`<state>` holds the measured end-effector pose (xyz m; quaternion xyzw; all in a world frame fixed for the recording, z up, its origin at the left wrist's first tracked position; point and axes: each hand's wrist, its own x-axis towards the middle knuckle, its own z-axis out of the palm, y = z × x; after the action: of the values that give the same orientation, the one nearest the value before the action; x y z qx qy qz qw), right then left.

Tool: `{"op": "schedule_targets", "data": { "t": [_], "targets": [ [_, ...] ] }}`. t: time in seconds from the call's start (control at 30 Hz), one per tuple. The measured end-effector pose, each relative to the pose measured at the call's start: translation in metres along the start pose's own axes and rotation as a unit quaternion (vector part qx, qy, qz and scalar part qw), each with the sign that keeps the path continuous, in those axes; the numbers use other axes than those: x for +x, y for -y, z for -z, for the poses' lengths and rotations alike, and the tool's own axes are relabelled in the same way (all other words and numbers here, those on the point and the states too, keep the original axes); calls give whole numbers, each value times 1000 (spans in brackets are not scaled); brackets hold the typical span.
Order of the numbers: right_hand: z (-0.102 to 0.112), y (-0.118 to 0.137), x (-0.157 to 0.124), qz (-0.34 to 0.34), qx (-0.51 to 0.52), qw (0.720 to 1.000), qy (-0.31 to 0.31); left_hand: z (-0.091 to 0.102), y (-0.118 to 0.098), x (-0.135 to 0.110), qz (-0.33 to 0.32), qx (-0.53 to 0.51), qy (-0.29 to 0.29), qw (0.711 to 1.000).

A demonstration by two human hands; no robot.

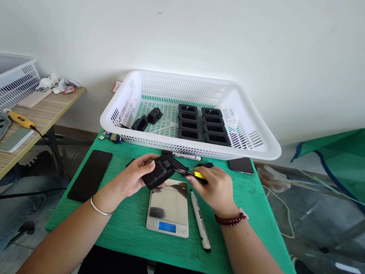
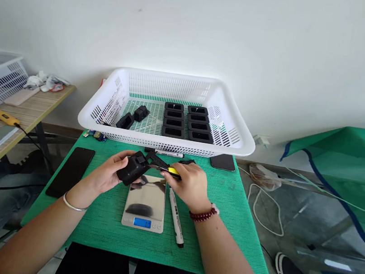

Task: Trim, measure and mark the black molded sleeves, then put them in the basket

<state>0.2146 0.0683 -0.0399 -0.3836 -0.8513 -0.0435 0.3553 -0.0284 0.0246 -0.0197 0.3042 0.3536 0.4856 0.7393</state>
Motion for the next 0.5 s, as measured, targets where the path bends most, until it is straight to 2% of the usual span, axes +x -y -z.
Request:
{"op": "schedule_targets", "data": {
  "t": [0.3, 0.5],
  "targets": [
    [-3, -2, -1, -15, -17, 999, 22, 6, -3, -3, 8, 14, 54, 998],
    [-3, -2, -2, -26, -15, 999, 25, 4, -5, -3, -11, 24, 21, 999]
  ]
}}
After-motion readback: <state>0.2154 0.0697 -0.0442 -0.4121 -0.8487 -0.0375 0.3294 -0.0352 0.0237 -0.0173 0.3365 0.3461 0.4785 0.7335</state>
